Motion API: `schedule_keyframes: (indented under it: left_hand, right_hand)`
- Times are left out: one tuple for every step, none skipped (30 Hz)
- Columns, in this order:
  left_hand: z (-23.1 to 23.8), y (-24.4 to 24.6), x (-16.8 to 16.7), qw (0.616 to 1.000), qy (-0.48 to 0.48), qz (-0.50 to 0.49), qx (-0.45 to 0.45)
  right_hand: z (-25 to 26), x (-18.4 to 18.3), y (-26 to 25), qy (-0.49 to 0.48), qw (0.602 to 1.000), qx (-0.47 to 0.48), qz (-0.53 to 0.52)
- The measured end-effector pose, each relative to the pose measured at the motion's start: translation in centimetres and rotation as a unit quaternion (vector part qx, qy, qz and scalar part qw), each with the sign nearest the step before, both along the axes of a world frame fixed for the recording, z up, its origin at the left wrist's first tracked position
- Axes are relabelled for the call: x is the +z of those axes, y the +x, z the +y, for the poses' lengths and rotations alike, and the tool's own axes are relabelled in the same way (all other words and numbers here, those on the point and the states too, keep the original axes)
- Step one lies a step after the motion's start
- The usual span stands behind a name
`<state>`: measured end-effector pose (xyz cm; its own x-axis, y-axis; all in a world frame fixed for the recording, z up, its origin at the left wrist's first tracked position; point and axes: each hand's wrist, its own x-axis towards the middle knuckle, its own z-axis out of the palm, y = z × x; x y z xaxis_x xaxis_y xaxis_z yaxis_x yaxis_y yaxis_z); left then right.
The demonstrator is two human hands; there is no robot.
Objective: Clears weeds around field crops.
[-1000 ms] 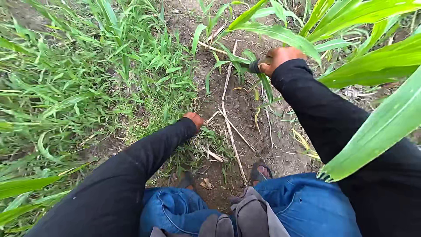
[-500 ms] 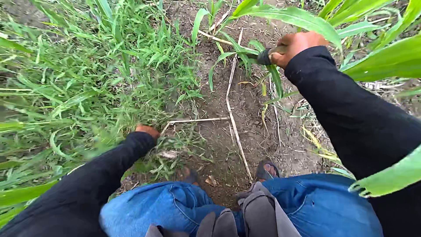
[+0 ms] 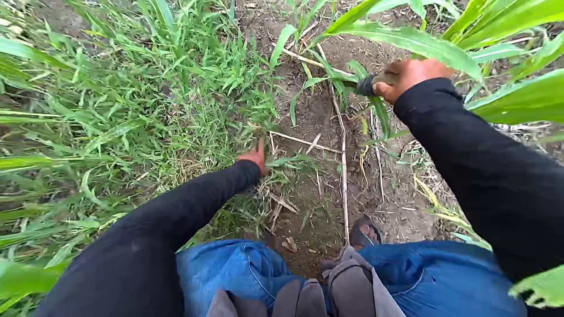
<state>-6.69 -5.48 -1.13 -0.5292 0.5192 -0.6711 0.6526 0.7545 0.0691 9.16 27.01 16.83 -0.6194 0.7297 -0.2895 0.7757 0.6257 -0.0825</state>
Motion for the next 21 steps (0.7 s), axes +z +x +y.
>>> schedule_keyframes:
  left_hand:
    - [0.4, -0.6, 0.0, 0.999, -0.015, -0.006, 0.052]
    - [0.6, -0.9, 0.2, 0.996, -0.03, -0.018, 0.083]
    - [0.7, -0.9, 0.3, 0.993, -0.037, -0.034, 0.107]
    - [0.7, -1.0, 0.3, 0.99, -0.037, -0.051, 0.127]
    - [0.7, -1.1, 0.1, 0.987, -0.03, -0.066, 0.146]
    - [0.7, -1.5, -0.1, 0.983, -0.021, -0.08, 0.162]
    - [0.8, -2.0, -0.3, 0.978, -0.009, -0.096, 0.183]
    - [1.0, -2.4, -0.3, 0.97, 0.0, -0.118, 0.215]
    - [1.3, -2.7, -0.2, 0.962, 0.006, -0.132, 0.239]
    - [1.5, -2.9, -0.3, 0.957, 0.01, -0.134, 0.256]
    - [1.7, -2.7, -0.3, 0.954, 0.012, -0.128, 0.269]
    - [1.9, -2.5, -0.3, 0.953, 0.017, -0.118, 0.279]
    - [1.9, -2.1, -0.3, 0.954, 0.021, -0.11, 0.278]
    - [1.7, -1.5, 0.1, 0.958, 0.025, -0.109, 0.266]
    - [1.3, -0.6, 0.5, 0.965, 0.025, -0.112, 0.238]
    - [0.6, 0.4, 0.6, 0.975, 0.022, -0.112, 0.191]
    - [-0.3, 1.5, 0.6, 0.985, 0.013, -0.104, 0.134]
    - [-0.9, 2.4, 1.0, 0.991, -0.021, -0.111, 0.072]
    - [-1.3, 3.4, 1.8, 0.989, -0.068, -0.129, 0.005]
    - [-1.8, 4.7, 2.5, 0.979, -0.116, -0.153, -0.072]
    - [-2.3, 6.4, 3.3, 0.96, -0.157, -0.179, -0.146]
  right_hand:
    - [0.1, -0.1, 0.1, 0.001, 1.0, -0.001, -0.003]
    - [0.1, -0.1, 0.1, 0.003, 1.0, -0.001, -0.005]
    - [0.2, -0.1, 0.1, 0.004, 1.0, -0.003, -0.007]
    - [0.2, 0.0, 0.0, 0.006, 1.0, -0.003, -0.007]
    - [0.1, 0.1, -0.1, 0.008, 1.0, -0.003, -0.006]
    - [0.1, 0.2, -0.2, 0.008, 1.0, -0.002, -0.004]
    - [0.0, 0.3, -0.2, 0.006, 1.0, -0.003, -0.004]
    - [0.0, 0.3, -0.3, 0.005, 1.0, -0.004, -0.005]
    - [-0.1, 0.3, -0.4, 0.005, 1.0, -0.004, -0.009]
    - [-0.1, 0.3, -0.3, 0.006, 1.0, -0.004, -0.011]
    - [-0.1, 0.3, -0.3, 0.005, 1.0, -0.004, -0.013]
    - [-0.1, 0.3, -0.3, 0.003, 1.0, -0.005, -0.015]
    - [0.0, 0.3, -0.3, 0.001, 1.0, -0.004, -0.017]
    - [0.1, 0.4, -0.2, 0.001, 1.0, -0.004, -0.018]
    - [0.2, 0.4, -0.2, 0.0, 1.0, -0.004, -0.018]
    - [0.3, 0.4, -0.1, -0.002, 1.0, -0.005, -0.018]
    - [0.3, 0.3, 0.0, -0.002, 1.0, -0.006, -0.017]
    - [0.4, 0.2, -0.1, -0.002, 1.0, -0.006, -0.016]
    - [0.3, 0.1, -0.2, -0.002, 1.0, -0.003, -0.014]
    - [0.3, 0.2, -0.3, -0.002, 1.0, 0.0, -0.012]
    - [0.3, 0.3, -0.5, -0.001, 1.0, 0.002, -0.011]
